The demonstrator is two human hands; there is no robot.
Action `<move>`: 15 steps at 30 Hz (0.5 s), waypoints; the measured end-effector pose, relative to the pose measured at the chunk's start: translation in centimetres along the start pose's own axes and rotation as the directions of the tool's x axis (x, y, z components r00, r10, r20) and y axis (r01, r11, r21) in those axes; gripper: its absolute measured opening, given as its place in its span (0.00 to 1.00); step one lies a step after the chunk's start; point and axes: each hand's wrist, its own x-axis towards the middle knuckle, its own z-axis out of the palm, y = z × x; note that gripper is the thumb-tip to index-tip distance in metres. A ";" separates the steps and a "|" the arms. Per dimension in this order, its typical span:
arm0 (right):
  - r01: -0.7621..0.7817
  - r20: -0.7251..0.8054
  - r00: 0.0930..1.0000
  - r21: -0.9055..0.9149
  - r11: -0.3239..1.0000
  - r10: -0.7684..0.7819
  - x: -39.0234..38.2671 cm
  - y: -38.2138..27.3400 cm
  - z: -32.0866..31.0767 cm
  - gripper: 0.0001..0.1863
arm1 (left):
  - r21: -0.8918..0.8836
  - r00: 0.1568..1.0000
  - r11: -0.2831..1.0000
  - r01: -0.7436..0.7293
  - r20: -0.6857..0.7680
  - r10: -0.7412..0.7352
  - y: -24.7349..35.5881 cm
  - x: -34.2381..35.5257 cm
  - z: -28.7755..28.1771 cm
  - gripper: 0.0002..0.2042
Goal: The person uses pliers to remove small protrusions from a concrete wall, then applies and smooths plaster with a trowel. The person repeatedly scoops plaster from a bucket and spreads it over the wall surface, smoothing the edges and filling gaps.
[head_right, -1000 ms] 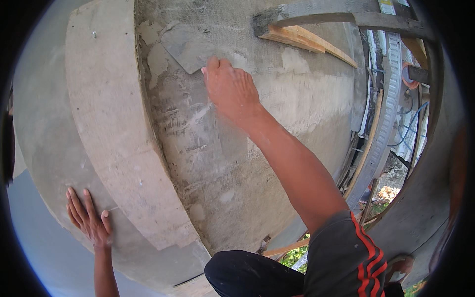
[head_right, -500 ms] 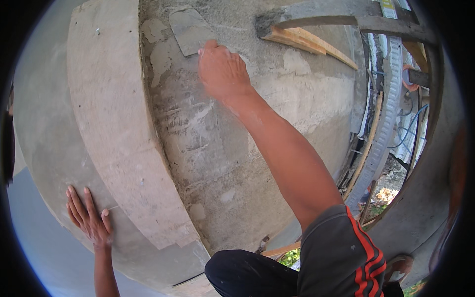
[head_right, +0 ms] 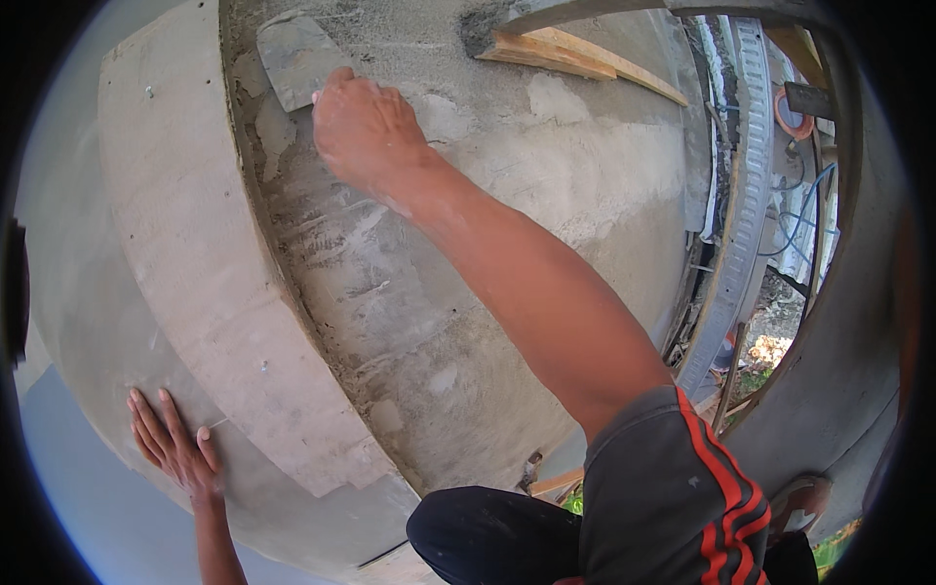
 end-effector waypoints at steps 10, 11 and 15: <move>-0.038 0.115 0.993 0.099 0.994 0.027 -2.5 -2.3 2.3 0.10 | 0.014 1.000 1.000 -0.013 0.002 0.013 -0.2 0.0 0.1 0.35; -0.060 0.138 0.989 0.122 0.991 0.043 -3.2 -2.3 2.2 0.10 | 0.014 1.000 1.000 -0.015 0.003 0.015 -0.2 -0.1 0.2 0.35; -0.126 0.108 0.986 -0.015 0.992 0.127 -7.9 1.3 3.7 0.12 | 0.009 1.000 1.000 -0.010 0.014 0.010 -0.2 -0.1 0.2 0.35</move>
